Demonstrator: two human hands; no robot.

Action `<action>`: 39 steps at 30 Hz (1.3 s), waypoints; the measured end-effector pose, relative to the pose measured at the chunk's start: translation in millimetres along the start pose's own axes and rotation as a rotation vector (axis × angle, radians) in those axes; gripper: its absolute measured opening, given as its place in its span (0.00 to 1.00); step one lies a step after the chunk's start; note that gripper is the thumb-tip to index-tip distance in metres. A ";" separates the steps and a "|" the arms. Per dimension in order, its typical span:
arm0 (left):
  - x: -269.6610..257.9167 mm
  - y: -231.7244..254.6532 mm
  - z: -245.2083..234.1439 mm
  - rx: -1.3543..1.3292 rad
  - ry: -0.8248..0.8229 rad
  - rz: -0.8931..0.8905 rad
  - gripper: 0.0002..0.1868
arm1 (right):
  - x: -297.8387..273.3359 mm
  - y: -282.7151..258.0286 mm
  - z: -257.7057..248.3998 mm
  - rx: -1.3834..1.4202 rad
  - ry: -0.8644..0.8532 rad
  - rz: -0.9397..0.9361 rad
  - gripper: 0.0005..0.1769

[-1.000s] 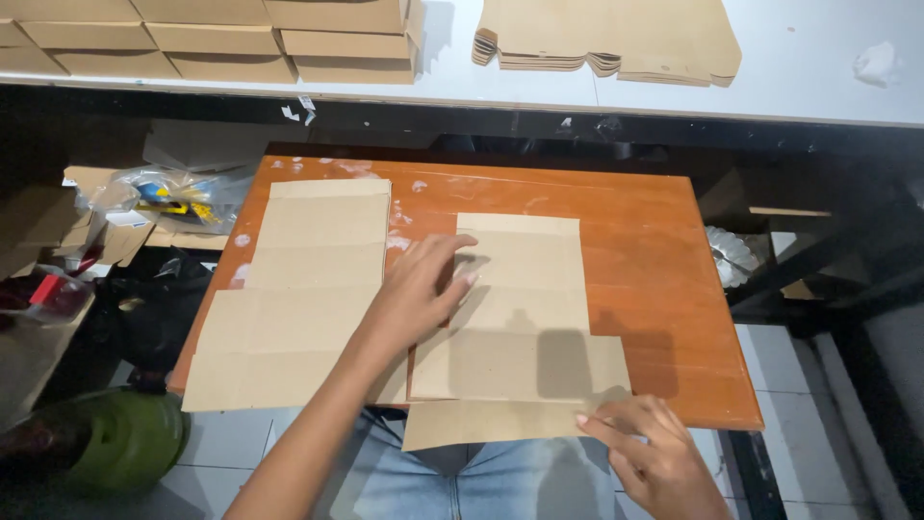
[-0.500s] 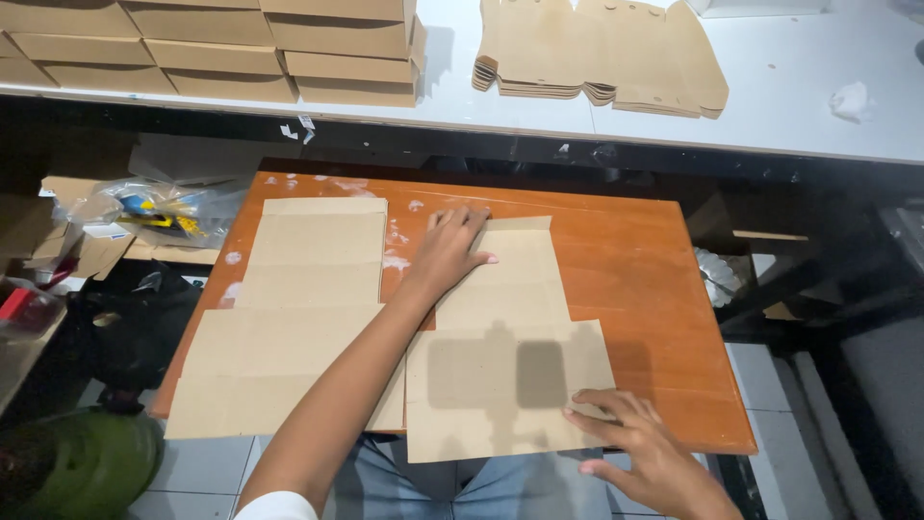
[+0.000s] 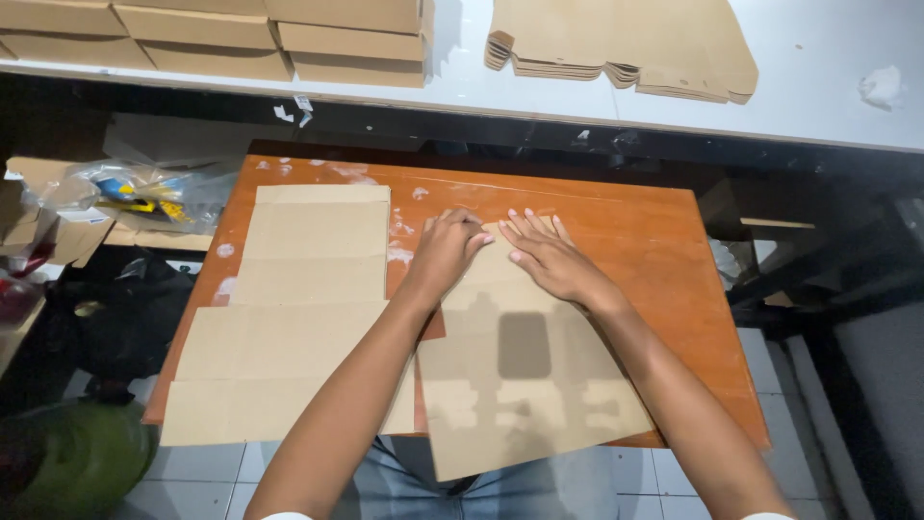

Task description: The person folds flat cardboard pieces into small rectangular boxes by hand on a wooden table. They fold the side flaps inward, tuck the top flap to close the box, and then place the finished box aside before repeating the process with another piece.

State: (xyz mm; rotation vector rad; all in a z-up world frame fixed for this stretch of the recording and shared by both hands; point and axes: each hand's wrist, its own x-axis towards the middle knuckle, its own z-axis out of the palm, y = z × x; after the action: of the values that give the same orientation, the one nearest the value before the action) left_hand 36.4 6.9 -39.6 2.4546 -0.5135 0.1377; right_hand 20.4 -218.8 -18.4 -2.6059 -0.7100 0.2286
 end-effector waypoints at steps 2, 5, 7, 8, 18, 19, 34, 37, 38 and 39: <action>-1.0 -4.6 -5.4 -0.004 0.050 -0.029 0.08 | 13.0 10.8 10.8 0.014 0.015 -0.021 0.29; -1.2 -8.7 -6.9 0.014 0.082 -0.130 0.08 | 21.7 28.8 17.2 0.048 0.133 -0.007 0.22; -1.4 -11.5 -9.8 0.084 0.029 -0.179 0.16 | 29.7 30.7 9.9 0.117 0.217 -0.021 0.15; -0.5 -14.4 -9.2 0.087 0.028 -0.185 0.16 | 30.6 32.4 12.9 0.122 0.214 -0.024 0.15; -9.2 15.2 -46.5 -0.546 0.191 0.160 0.09 | -3.7 36.7 -33.6 0.121 0.570 -0.218 0.11; -11.1 20.3 -49.1 -0.618 0.197 0.189 0.10 | -10.1 34.2 -39.5 0.139 0.575 -0.270 0.05; -11.6 14.7 -39.0 -0.174 -0.491 0.054 0.41 | -10.2 13.5 -19.3 0.041 -0.089 -0.018 0.07; -11.5 24.7 -25.1 0.071 -0.556 -0.009 0.38 | -8.7 13.7 -16.6 0.000 -0.125 -0.012 0.06; -10.9 27.1 -26.4 0.075 -0.555 -0.007 0.38 | -11.7 3.0 -24.5 0.000 -0.120 -0.013 0.06; -10.4 29.8 -27.4 0.129 -0.581 -0.023 0.40 | -15.0 -7.3 -32.4 0.026 -0.185 -0.012 0.05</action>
State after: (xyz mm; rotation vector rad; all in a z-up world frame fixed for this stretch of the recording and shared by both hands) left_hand 15.8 4.8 -3.3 2.6110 -0.7357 -0.5853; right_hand 12.8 -232.5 14.5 -2.5783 -0.7790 0.4775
